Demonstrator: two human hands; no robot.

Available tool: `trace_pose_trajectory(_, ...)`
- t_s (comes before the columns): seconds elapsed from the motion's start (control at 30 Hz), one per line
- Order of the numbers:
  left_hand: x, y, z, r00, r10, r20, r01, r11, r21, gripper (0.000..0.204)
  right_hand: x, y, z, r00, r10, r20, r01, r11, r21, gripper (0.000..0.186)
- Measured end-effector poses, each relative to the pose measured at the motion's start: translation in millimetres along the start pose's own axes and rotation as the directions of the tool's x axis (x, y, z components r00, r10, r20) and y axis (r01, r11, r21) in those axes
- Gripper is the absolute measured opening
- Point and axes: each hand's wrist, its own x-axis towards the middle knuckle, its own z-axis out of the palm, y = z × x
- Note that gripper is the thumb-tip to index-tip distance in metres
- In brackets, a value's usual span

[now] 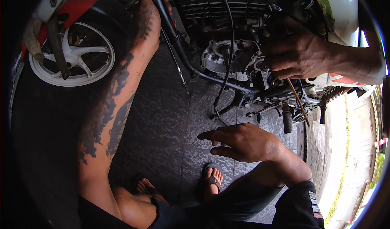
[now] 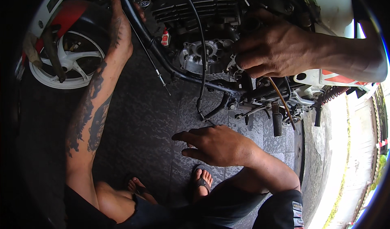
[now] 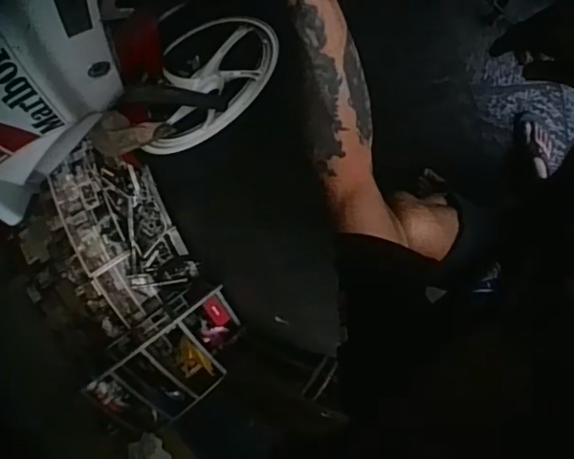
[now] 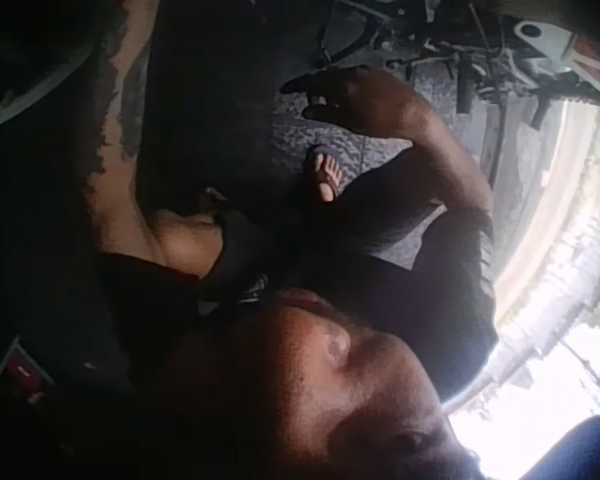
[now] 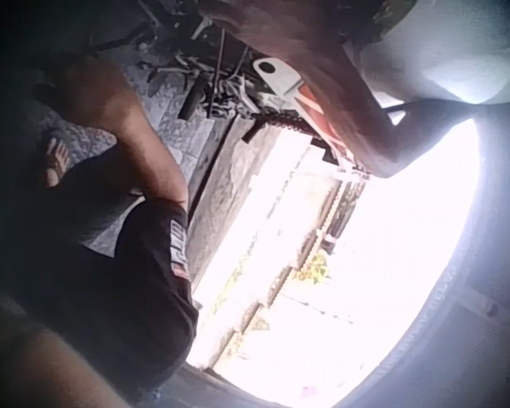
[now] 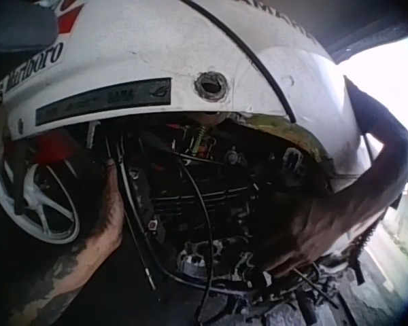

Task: The person works on a motorcycle by routing cables near the engine, positioning the fuel tank onto the frame, and fitting components beneath the tank by hand.

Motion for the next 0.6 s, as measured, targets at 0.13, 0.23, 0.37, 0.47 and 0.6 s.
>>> trace_pose_trajectory(0.13,-7,14,10,1.0,-0.027,0.001,0.027,0.999,-0.043,0.059,0,2,0,1.0,-0.005,0.03,0.004,1.0,0.004,0.042)
trace_pose_trajectory(0.23,-5,13,7,0.999,-0.039,-0.013,0.039,0.999,-0.03,0.059,0,4,3,0.999,-0.03,0.018,0.03,1.0,0.009,0.043)
trace_pose_trajectory(0.37,-3,9,2,0.998,-0.057,-0.032,0.057,0.998,-0.011,0.059,2,4,5,0.999,-0.038,0.013,0.038,0.999,0.019,0.043)
trace_pose_trajectory(0.47,0,7,-1,0.996,-0.07,-0.047,0.07,0.998,0.002,0.059,3,1,3,0.999,-0.023,0.035,0.022,1.0,0.015,0.043)
trace_pose_trajectory(0.6,2,5,-3,0.995,-0.082,-0.062,0.083,0.997,0.011,0.059,5,1,4,0.999,-0.035,0.022,0.034,0.999,0.03,0.044)
